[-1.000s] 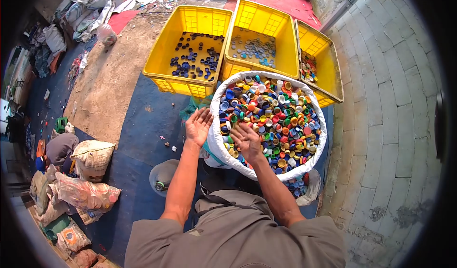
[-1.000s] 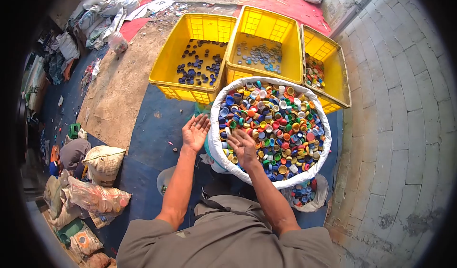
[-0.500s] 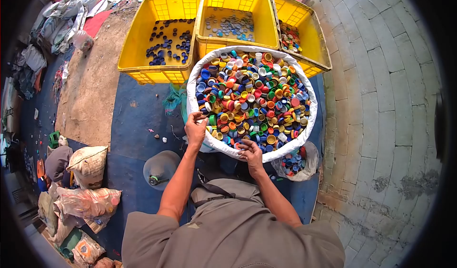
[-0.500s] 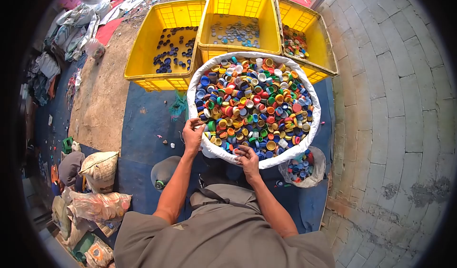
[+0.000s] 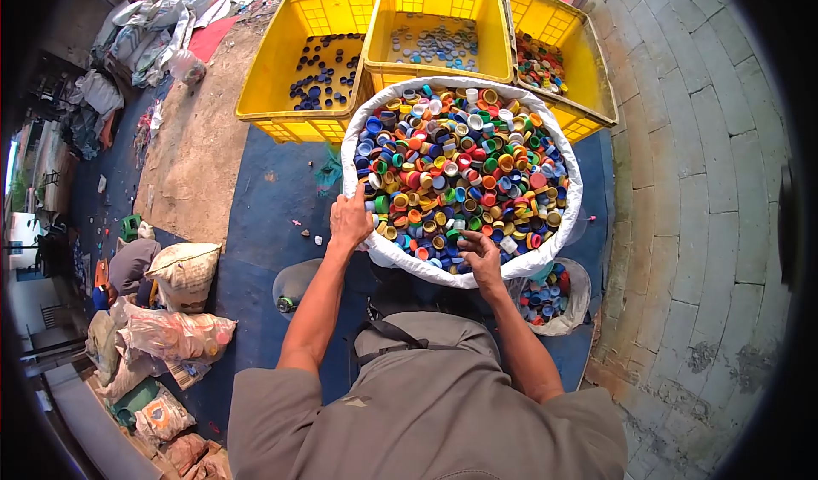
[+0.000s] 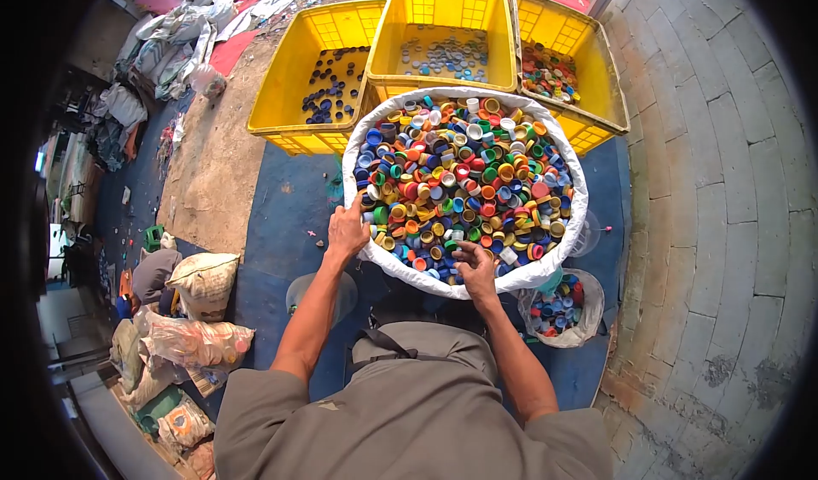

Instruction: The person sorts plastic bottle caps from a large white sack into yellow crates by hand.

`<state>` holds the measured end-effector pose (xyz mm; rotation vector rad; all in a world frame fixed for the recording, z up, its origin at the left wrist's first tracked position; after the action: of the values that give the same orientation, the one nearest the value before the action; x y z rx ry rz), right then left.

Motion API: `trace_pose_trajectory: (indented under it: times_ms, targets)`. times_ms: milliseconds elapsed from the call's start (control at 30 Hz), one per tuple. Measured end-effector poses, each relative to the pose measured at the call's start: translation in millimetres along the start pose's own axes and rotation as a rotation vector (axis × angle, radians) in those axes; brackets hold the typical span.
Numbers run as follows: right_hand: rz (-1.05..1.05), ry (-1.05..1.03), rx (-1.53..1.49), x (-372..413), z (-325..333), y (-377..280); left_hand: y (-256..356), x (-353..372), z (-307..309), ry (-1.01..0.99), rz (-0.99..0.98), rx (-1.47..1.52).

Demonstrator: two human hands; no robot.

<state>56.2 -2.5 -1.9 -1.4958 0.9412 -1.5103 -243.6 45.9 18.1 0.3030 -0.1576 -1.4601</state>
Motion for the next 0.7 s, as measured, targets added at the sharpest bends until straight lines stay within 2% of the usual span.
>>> trace_pose_trajectory:
  times_ms: [167,367,567,700]
  targets:
    - [-0.07,-0.016,0.03,-1.4,4.3,10.4,-8.3,-2.1,-8.5,-0.083,0.034,0.027]
    - [0.072,-0.122,0.156,1.0,-26.8,13.4,-8.3,-8.2,-8.7,-0.147,0.022,0.007]
    - [0.11,-0.203,0.202,9.6,-55.2,13.7,-15.2,-0.8,-15.2,0.015,0.023,0.16]
    - [0.087,-0.224,0.24,14.6,-61.7,2.6,-8.6,6.5,2.0,0.134,0.033,0.403]
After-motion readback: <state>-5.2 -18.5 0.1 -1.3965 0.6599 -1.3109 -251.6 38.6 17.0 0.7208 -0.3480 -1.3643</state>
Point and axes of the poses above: each hand's wrist, its own x-axis away from the middle knuckle, its own z-axis out of the back of the hand, y = z × x, the point moved 10 cm from there along -x, towards the middle knuckle, and after that the axes turned 6 degrees about y, right-handed, at the moved point
